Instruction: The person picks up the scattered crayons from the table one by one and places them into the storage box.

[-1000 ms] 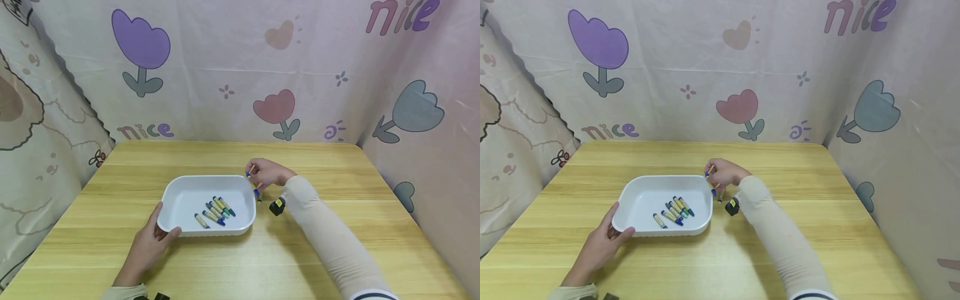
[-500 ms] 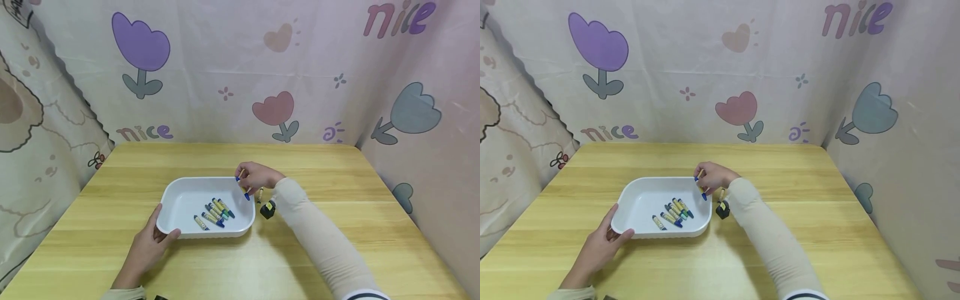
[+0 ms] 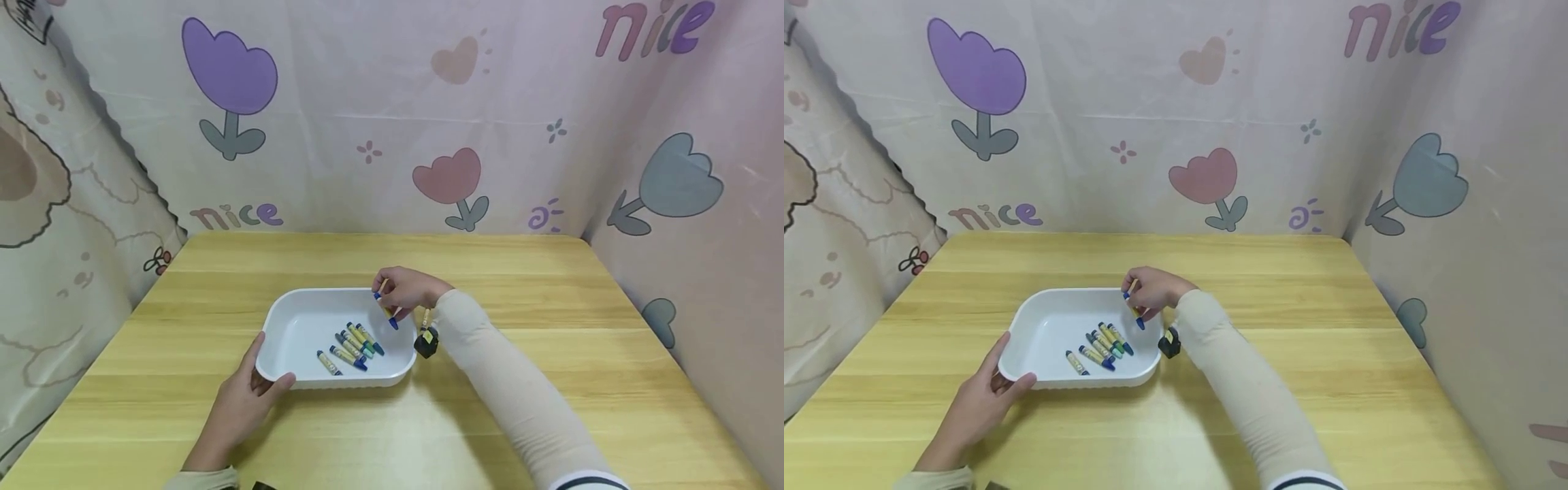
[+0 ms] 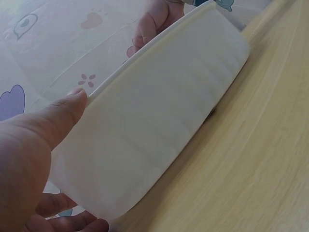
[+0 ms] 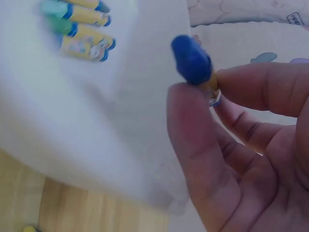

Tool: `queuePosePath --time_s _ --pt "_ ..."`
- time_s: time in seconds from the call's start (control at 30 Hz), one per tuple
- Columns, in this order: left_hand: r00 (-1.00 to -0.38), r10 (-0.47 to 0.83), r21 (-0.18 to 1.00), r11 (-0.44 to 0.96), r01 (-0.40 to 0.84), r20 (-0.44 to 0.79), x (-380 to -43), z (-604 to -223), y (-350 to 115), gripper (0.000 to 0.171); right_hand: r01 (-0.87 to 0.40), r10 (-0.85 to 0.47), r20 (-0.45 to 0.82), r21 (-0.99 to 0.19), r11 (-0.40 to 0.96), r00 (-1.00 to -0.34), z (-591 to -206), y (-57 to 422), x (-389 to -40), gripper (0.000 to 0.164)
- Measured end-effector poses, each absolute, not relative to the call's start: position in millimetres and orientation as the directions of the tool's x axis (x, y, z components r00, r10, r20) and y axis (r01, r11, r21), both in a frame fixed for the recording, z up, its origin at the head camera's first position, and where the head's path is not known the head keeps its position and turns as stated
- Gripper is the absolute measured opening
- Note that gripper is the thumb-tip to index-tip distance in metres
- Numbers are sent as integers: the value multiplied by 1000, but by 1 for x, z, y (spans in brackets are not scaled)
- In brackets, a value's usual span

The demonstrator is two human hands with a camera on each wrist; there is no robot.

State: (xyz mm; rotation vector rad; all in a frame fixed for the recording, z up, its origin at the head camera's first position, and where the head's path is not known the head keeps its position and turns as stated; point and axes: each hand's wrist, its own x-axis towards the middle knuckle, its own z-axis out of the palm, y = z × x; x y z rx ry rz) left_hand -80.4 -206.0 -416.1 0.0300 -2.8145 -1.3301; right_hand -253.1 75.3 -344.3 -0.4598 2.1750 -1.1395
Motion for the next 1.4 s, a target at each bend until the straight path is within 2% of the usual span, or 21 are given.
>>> queuePosePath --time_s 0.2,0.57,0.93,1.4 --pt "-999 -47 765 643 -31 -1 -78 -416 -207 96 -23 -570 -385 -815 579 -726 -343 67 -252 31" --pt "-999 -32 764 645 11 41 -81 -416 -206 94 -2 -564 -425 -798 602 -708 -341 55 -257 29" --pt "-999 -29 769 639 -6 17 -83 -415 -207 94 -73 -568 -439 -744 664 -697 -347 37 -251 26" --pt "-999 -33 772 635 -15 8 -82 -415 -205 94 -129 -518 -472 -639 758 -713 -360 32 -244 19"
